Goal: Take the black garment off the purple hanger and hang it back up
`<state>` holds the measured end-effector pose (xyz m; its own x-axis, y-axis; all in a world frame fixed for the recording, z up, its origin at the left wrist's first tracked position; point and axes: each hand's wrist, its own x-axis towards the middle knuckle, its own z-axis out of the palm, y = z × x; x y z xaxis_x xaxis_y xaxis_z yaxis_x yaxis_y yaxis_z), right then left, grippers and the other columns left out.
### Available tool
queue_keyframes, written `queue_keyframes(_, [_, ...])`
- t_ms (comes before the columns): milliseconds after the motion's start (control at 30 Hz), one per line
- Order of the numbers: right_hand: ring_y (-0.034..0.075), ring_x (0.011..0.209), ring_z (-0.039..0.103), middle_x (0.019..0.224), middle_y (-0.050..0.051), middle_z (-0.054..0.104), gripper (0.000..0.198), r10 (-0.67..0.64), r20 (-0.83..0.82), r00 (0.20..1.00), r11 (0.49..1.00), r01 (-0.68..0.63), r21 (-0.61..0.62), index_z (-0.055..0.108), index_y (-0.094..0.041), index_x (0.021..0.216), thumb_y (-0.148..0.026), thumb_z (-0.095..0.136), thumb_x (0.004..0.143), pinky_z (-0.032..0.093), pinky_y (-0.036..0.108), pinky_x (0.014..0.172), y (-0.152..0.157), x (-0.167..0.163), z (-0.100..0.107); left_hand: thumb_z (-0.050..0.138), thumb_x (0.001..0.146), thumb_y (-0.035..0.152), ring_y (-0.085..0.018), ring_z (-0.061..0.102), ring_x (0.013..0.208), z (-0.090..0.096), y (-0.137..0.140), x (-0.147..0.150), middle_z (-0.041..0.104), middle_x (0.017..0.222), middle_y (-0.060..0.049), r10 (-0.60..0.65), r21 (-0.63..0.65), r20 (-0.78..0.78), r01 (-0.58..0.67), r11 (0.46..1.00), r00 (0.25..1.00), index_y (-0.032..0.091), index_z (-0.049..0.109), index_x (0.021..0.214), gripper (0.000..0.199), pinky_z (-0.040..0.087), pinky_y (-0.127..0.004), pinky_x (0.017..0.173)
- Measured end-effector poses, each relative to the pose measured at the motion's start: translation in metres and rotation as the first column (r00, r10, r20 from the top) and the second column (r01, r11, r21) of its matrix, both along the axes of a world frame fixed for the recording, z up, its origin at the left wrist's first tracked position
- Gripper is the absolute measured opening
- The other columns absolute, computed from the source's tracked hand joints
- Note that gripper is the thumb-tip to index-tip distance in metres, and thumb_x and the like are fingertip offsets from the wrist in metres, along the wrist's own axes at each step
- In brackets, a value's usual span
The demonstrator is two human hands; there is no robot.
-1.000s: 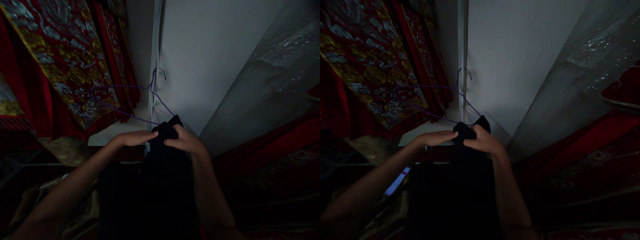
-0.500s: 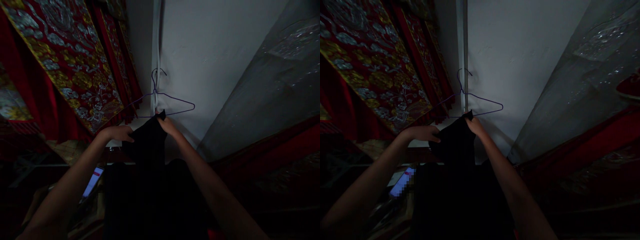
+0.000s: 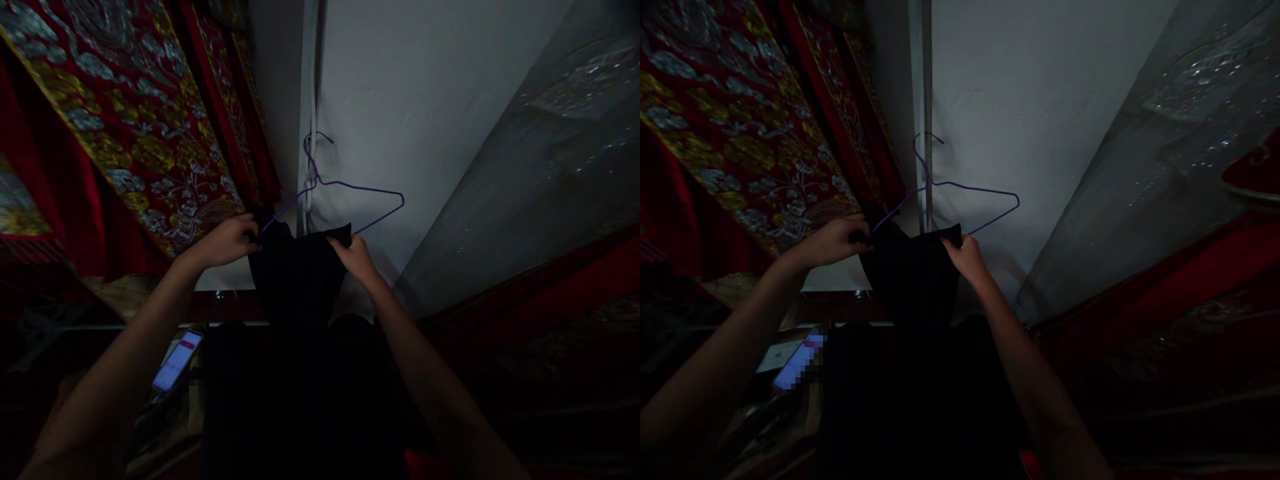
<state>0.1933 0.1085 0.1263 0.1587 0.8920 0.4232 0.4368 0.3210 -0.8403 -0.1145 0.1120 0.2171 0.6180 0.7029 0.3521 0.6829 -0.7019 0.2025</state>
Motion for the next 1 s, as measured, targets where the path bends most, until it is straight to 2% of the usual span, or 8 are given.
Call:
queue_keyframes(300, [0.022, 0.069, 0.064, 0.066, 0.004, 0.067, 0.026, 0.164, -0.022, 0.986, 0.986, -0.164, 0.011, 0.063, -0.022, 0.065, -0.043, 0.06, 0.08, 0.046, 0.03, 0.062, -0.027, -0.042, -0.001, 0.049, 0.074, 0.01, -0.027, 0.063, 0.117, 0.002, -0.009, 0.018, 0.068, 0.124, -0.01, 0.036, 0.168, 0.311, -0.093, 0.981, 0.95, 0.014, 0.061, 0.125, 0.052, 0.047, -0.04, 0.107])
queue_keyframes(400, [0.024, 0.087, 0.068, 0.09, 0.005, 0.074, 0.021, 0.183, 0.019, 0.983, 0.973, -0.184, 0.141, 0.071, -0.021, 0.091, -0.034, 0.06, 0.08, 0.051, 0.032, 0.077, -0.036, -0.035, 0.008, 0.044, 0.076, 0.007, -0.024, 0.066, 0.115, 0.002, -0.005, 0.011, 0.072, 0.124, -0.007, 0.086, 0.116, 0.338, -0.132, 0.984, 0.937, 0.016, 0.064, 0.126, 0.054, 0.047, -0.038, 0.108])
queue_keyframes(500, [0.022, 0.086, 0.067, 0.109, 0.007, 0.073, 0.066, -0.034, -0.042, 0.999, 0.964, 0.043, 0.262, 0.052, -0.021, 0.143, -0.029, 0.064, 0.078, 0.053, 0.034, 0.079, -0.038, -0.008, 0.018, 0.044, 0.077, 0.007, -0.026, 0.066, 0.115, 0.003, -0.001, 0.006, 0.072, 0.124, -0.008, 0.113, 0.156, 0.321, -0.17, 0.973, 0.94, 0.016, 0.067, 0.122, 0.051, 0.047, -0.04, 0.108])
queue_keyframes(600, [0.021, 0.069, 0.064, 0.097, 0.008, 0.073, 0.101, -0.246, -0.105, 0.964, 0.93, 0.265, 0.255, 0.017, -0.016, 0.161, -0.031, 0.07, 0.076, 0.053, 0.036, 0.068, -0.025, 0.027, 0.026, 0.044, 0.077, 0.006, -0.027, 0.064, 0.119, 0.004, 0.002, 0.006, 0.07, 0.125, -0.011, 0.055, 0.229, 0.305, -0.129, 0.965, 0.951, 0.014, 0.068, 0.119, 0.049, 0.046, -0.04, 0.109])
queue_keyframes(667, [0.022, 0.071, 0.066, 0.094, 0.01, 0.073, 0.101, -0.315, -0.09, 0.945, 0.914, 0.327, 0.24, 0.028, -0.01, 0.158, -0.035, 0.075, 0.072, 0.053, 0.037, 0.068, -0.011, 0.049, 0.032, 0.045, 0.078, 0.007, -0.027, 0.062, 0.121, 0.003, 0.003, 0.008, 0.068, 0.125, -0.013, 0.033, 0.261, 0.299, -0.116, 0.958, 0.954, 0.013, 0.068, 0.117, 0.045, 0.045, -0.04, 0.11])
queue_keyframes(800, [0.027, 0.085, 0.071, 0.093, 0.013, 0.076, 0.049, -0.213, 0.033, 0.976, 0.958, 0.202, 0.201, 0.074, -0.01, 0.107, -0.044, 0.076, 0.071, 0.055, 0.039, 0.075, 0.002, 0.083, 0.044, 0.047, 0.087, 0.014, -0.026, 0.065, 0.111, -0.003, 0.006, 0.005, 0.07, 0.118, -0.011, 0.086, 0.192, 0.316, -0.152, 0.969, 0.945, 0.017, 0.064, 0.125, 0.042, 0.049, -0.04, 0.103])
queue_keyframes(900, [0.026, 0.08, 0.072, 0.084, 0.008, 0.077, 0.035, -0.012, 0.081, 0.997, 0.998, 0.008, 0.054, 0.078, -0.016, 0.086, -0.049, 0.077, 0.072, 0.057, 0.039, 0.073, -0.014, 0.1, 0.059, 0.05, 0.089, 0.02, -0.025, 0.066, 0.11, -0.005, 0.008, -0.004, 0.069, 0.124, -0.009, 0.149, 0.117, 0.378, -0.206, 0.971, 0.914, 0.019, 0.051, 0.142, 0.053, 0.049, -0.039, 0.102])
queue_keyframes(1000, [0.025, 0.076, 0.073, 0.079, 0.007, 0.077, 0.036, 0.224, -0.016, 0.975, 0.958, -0.223, -0.181, 0.079, -0.019, 0.083, -0.051, 0.082, 0.068, 0.059, 0.041, 0.071, -0.035, 0.114, 0.076, 0.052, 0.09, 0.03, -0.027, 0.064, 0.112, -0.003, 0.012, -0.015, 0.069, 0.123, -0.012, 0.223, 0.086, 0.375, -0.273, 0.958, 0.9, 0.015, 0.057, 0.134, 0.047, 0.048, -0.04, 0.104])
